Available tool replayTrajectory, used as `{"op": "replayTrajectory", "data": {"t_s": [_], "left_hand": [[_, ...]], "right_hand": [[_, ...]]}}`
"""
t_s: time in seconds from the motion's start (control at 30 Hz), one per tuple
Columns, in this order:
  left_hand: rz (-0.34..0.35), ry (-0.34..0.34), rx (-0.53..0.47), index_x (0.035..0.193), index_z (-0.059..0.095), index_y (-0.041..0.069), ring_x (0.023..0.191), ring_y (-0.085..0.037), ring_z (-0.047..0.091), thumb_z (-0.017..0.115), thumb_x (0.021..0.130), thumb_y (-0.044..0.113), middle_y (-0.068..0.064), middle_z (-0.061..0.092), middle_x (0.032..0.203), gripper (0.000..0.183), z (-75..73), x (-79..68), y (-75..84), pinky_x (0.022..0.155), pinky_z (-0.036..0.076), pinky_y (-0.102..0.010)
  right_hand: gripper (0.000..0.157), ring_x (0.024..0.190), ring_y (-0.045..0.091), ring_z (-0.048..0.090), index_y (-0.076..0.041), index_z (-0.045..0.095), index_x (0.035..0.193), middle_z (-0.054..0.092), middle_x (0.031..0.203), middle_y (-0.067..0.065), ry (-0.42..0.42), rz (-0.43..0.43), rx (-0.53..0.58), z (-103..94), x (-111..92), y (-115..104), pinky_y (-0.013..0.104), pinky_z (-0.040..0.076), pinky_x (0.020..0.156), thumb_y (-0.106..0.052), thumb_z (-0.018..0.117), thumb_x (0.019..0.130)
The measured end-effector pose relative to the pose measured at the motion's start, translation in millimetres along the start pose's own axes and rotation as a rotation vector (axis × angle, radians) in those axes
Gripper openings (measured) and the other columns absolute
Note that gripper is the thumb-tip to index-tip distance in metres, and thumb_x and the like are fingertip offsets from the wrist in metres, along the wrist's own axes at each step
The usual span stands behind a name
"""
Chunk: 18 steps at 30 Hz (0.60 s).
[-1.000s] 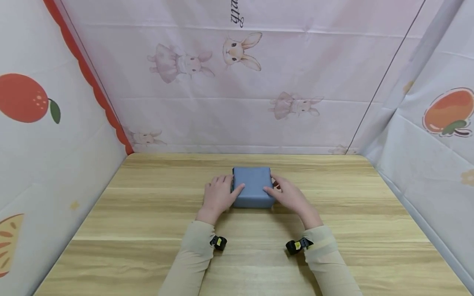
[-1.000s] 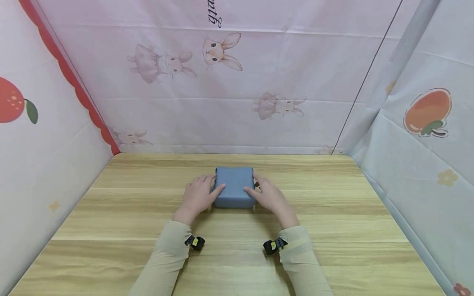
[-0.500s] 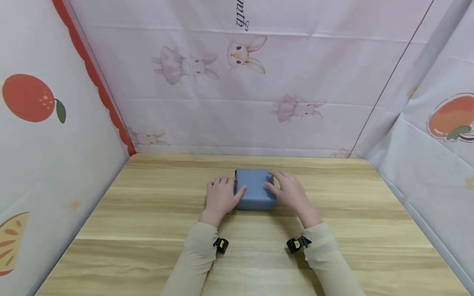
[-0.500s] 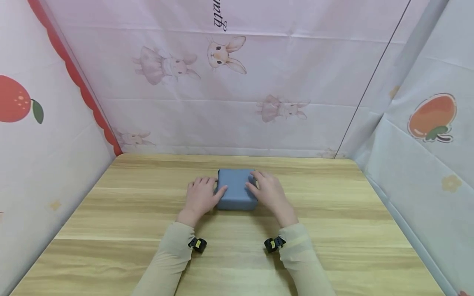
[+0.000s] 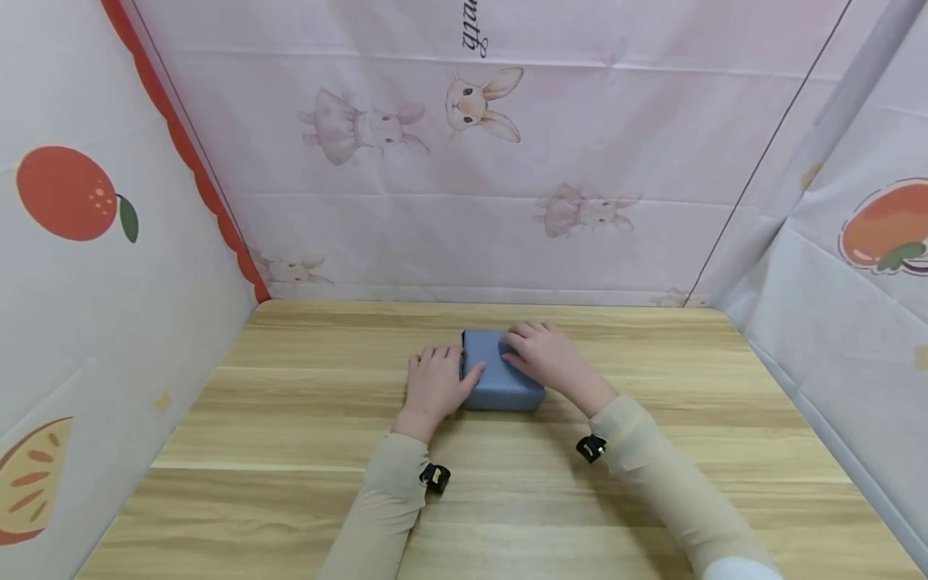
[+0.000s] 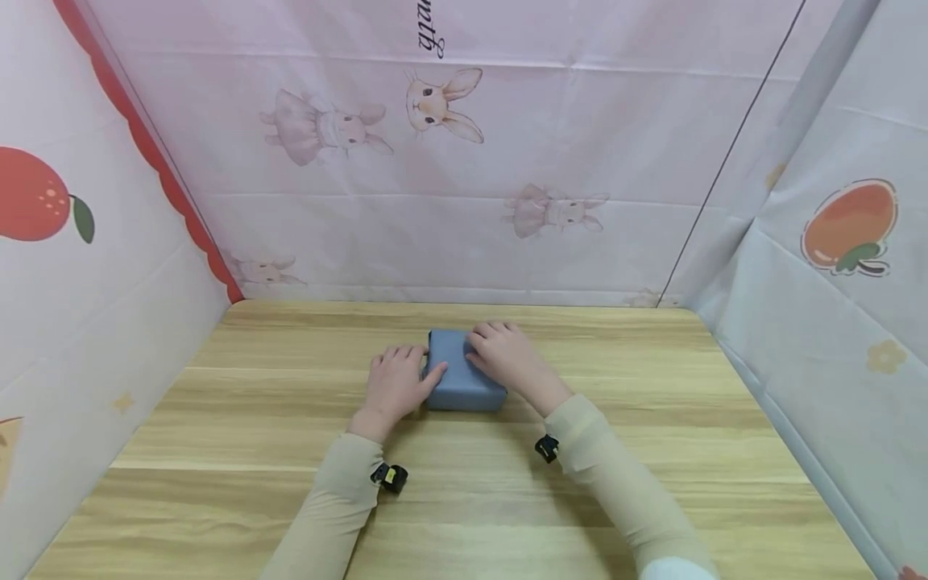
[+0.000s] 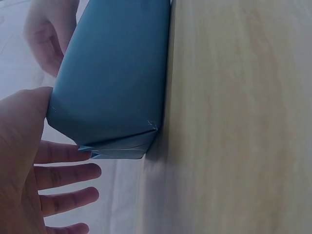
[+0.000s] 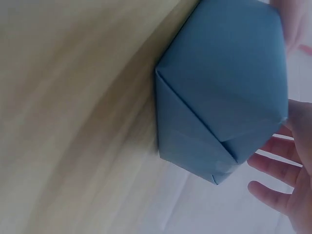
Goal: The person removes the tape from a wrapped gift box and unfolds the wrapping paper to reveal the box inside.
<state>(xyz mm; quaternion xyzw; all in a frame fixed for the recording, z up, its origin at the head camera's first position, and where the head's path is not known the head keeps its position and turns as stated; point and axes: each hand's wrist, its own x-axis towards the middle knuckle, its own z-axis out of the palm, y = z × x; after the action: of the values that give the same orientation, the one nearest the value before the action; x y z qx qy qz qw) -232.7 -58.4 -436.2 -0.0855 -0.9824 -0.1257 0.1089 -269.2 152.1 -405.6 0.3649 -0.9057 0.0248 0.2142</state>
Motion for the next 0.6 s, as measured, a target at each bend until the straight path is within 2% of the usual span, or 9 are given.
{"op": "replayTrajectory", "data": {"t_s": [0.1, 0.3, 0.6], "left_hand": [[-0.004, -0.009, -0.004, 0.130, 0.060, 0.013, 0.122, -0.031, 0.054, 0.043, 0.095, 0.062, -0.010, 0.064, 0.128, 0.062, -0.4, 0.4, 0.0, 0.100, 0.041, -0.053], [-0.021, -0.034, -0.031, 0.131, 0.060, 0.013, 0.124, -0.031, 0.053, 0.046, 0.094, 0.062, -0.010, 0.063, 0.130, 0.063, -3.3, 0.3, 0.3, 0.101, 0.040, -0.053], [-0.026, -0.049, -0.053, 0.131, 0.059, 0.013, 0.125, -0.030, 0.053, 0.046, 0.094, 0.062, -0.010, 0.062, 0.131, 0.063, -4.7, 0.7, 1.5, 0.102, 0.040, -0.053]], "right_hand": [[0.026, 0.106, 0.024, 0.066, -0.012, 0.071, 0.112, 0.071, 0.110, 0.005, -0.022, -0.024, -0.041, 1.9, 7.2, -0.9, 0.044, 0.053, 0.089, -0.029, 0.068, 0.092], [0.022, 0.104, 0.021, 0.066, -0.014, 0.072, 0.107, 0.071, 0.109, 0.002, -0.057, -0.094, -0.195, 7.3, 21.2, -1.0, 0.041, 0.054, 0.086, -0.030, 0.064, 0.094], [0.016, 0.099, 0.021, 0.065, -0.014, 0.075, 0.098, 0.072, 0.102, 0.001, -0.109, -0.081, -0.272, 4.8, 32.3, 0.9, 0.041, 0.053, 0.086, -0.024, 0.064, 0.095]]}}
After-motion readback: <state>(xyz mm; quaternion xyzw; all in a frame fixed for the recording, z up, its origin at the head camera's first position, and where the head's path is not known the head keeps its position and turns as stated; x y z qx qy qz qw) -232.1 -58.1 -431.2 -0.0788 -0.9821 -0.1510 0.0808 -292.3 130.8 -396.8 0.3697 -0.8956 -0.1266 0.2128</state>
